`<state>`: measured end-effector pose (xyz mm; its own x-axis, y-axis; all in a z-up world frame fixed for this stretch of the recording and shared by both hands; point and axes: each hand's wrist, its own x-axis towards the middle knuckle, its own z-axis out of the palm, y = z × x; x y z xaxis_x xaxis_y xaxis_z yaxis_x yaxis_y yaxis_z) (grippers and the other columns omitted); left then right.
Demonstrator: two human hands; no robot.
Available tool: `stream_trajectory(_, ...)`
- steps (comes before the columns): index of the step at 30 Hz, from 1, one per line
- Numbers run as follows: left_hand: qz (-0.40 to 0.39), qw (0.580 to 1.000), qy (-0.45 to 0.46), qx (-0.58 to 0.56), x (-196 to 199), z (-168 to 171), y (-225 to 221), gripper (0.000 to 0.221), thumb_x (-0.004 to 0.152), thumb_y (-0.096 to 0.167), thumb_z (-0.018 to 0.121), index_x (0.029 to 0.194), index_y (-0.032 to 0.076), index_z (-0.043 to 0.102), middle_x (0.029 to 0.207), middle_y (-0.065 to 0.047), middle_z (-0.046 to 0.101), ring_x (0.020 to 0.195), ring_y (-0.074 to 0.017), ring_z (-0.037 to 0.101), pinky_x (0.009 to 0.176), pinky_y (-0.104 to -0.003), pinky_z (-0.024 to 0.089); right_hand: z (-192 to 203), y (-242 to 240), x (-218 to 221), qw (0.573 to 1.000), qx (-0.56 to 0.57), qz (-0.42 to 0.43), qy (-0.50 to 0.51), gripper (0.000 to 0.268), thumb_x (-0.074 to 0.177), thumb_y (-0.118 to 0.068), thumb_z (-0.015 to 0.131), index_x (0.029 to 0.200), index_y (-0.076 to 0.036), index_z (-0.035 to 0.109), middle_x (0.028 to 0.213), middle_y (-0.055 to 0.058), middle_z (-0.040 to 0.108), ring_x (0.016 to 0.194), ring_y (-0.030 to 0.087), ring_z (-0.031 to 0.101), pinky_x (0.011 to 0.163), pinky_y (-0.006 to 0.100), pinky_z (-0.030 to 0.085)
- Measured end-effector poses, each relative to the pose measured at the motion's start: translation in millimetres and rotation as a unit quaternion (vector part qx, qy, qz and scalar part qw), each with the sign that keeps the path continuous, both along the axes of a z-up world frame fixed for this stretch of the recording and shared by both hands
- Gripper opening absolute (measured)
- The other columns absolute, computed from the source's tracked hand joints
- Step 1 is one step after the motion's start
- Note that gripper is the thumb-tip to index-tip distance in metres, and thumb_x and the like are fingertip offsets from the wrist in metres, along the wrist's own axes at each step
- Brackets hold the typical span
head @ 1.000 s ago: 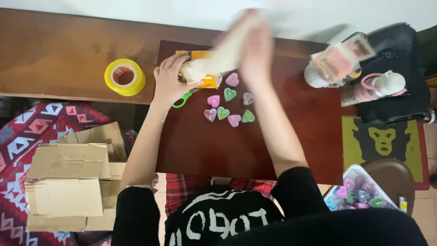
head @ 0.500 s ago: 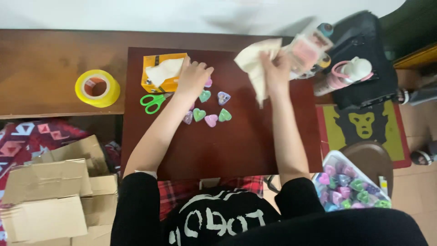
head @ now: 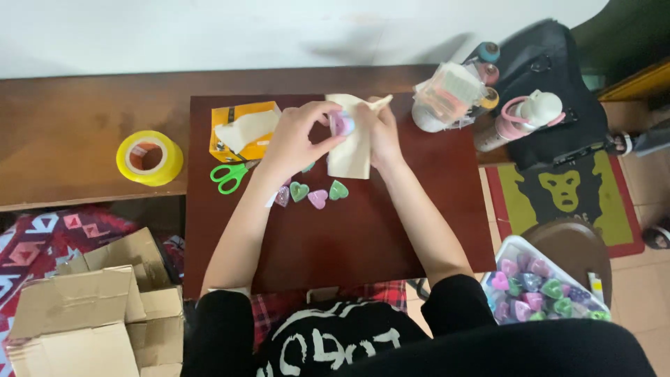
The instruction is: Wrapping small heart-shaped scented wax melts in individual tissue pieces and arranging them for storage.
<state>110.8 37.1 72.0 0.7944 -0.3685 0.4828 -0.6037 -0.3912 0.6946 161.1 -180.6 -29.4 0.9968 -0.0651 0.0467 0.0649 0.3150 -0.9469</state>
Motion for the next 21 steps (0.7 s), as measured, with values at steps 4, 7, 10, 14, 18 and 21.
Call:
stream_trajectory(4, 0.0, 1.0, -0.018, 0.001, 1.8, -1.5, 2.2, 0.043, 0.089, 0.028, 0.083, 0.124, 0.013, 0.064, 0.125, -0.007, 0.069, 0.106, -0.0261, 0.068, 0.095, -0.037, 0.051, 79.8, 21.2, -36.5, 0.965, 0.177, 0.167, 0.103, 0.034, 0.105, -0.026, 0.055, 0.13, -0.003, 0.054, 0.116, 0.011, 0.066, 0.101, 0.02, 0.069, 0.086, 0.038, 0.061)
stream_trajectory(7, 0.061, 0.992, -0.087, 0.069, 1.8, -12.9, 9.8, 0.047, 0.084, 0.028, 0.086, 0.123, 0.013, 0.064, 0.123, -0.007, 0.07, 0.112, -0.0291, 0.066, 0.097, -0.045, 0.042, 90.3, 24.5, -48.2, 0.935, 0.244, 0.228, 0.117, 0.051, 0.101, -0.041, 0.047, 0.135, -0.003, 0.051, 0.124, 0.012, 0.066, 0.111, 0.022, 0.069, 0.096, 0.037, 0.06)
stream_trajectory(10, 0.084, 0.99, -0.086, 0.069, 2.6, -14.6, 15.5, 0.05, 0.085, 0.027, 0.086, 0.126, 0.012, 0.062, 0.123, -0.007, 0.07, 0.111, -0.0275, 0.067, 0.099, -0.047, 0.042, 71.7, 19.4, -45.1, 0.911, 0.253, 0.31, 0.104, 0.058, 0.103, -0.044, 0.045, 0.136, 0.003, 0.048, 0.129, 0.018, 0.064, 0.118, 0.027, 0.066, 0.104, 0.04, 0.055)
stream_trajectory(14, 0.071, 0.99, -0.1, 0.068, 0.6, -10.2, 13.1, 0.059, 0.085, 0.023, 0.084, 0.137, 0.012, 0.058, 0.122, -0.008, 0.07, 0.111, -0.0302, 0.066, 0.098, -0.046, 0.043, 72.0, 22.8, -45.6, 0.949, 0.138, 0.281, 0.044, 0.045, 0.11, -0.022, 0.057, 0.149, -0.002, 0.044, 0.135, 0.016, 0.059, 0.122, 0.024, 0.06, 0.106, 0.041, 0.049)
stream_trajectory(18, 0.033, 0.998, -0.05, -0.019, -3.7, -8.7, 6.4, 0.061, 0.089, 0.02, 0.081, 0.143, 0.012, 0.052, 0.125, -0.01, 0.069, 0.111, -0.0294, 0.067, 0.097, -0.043, 0.051, 84.3, 24.5, -48.7, 0.959, 0.103, 0.262, 0.027, 0.05, 0.098, -0.012, 0.063, 0.145, -0.006, 0.046, 0.138, 0.013, 0.061, 0.127, 0.021, 0.063, 0.108, 0.037, 0.053)
stream_trajectory(21, 0.036, 0.998, -0.052, 0.017, -6.2, -9.5, 5.6, 0.061, 0.089, 0.021, 0.085, 0.142, 0.015, 0.056, 0.114, -0.008, 0.071, 0.108, -0.0295, 0.067, 0.095, -0.046, 0.053, 66.7, 18.7, -45.9, 0.96, 0.106, 0.254, 0.041, 0.043, 0.1, -0.01, 0.066, 0.14, -0.002, 0.051, 0.131, 0.014, 0.064, 0.117, 0.021, 0.066, 0.102, 0.039, 0.056)
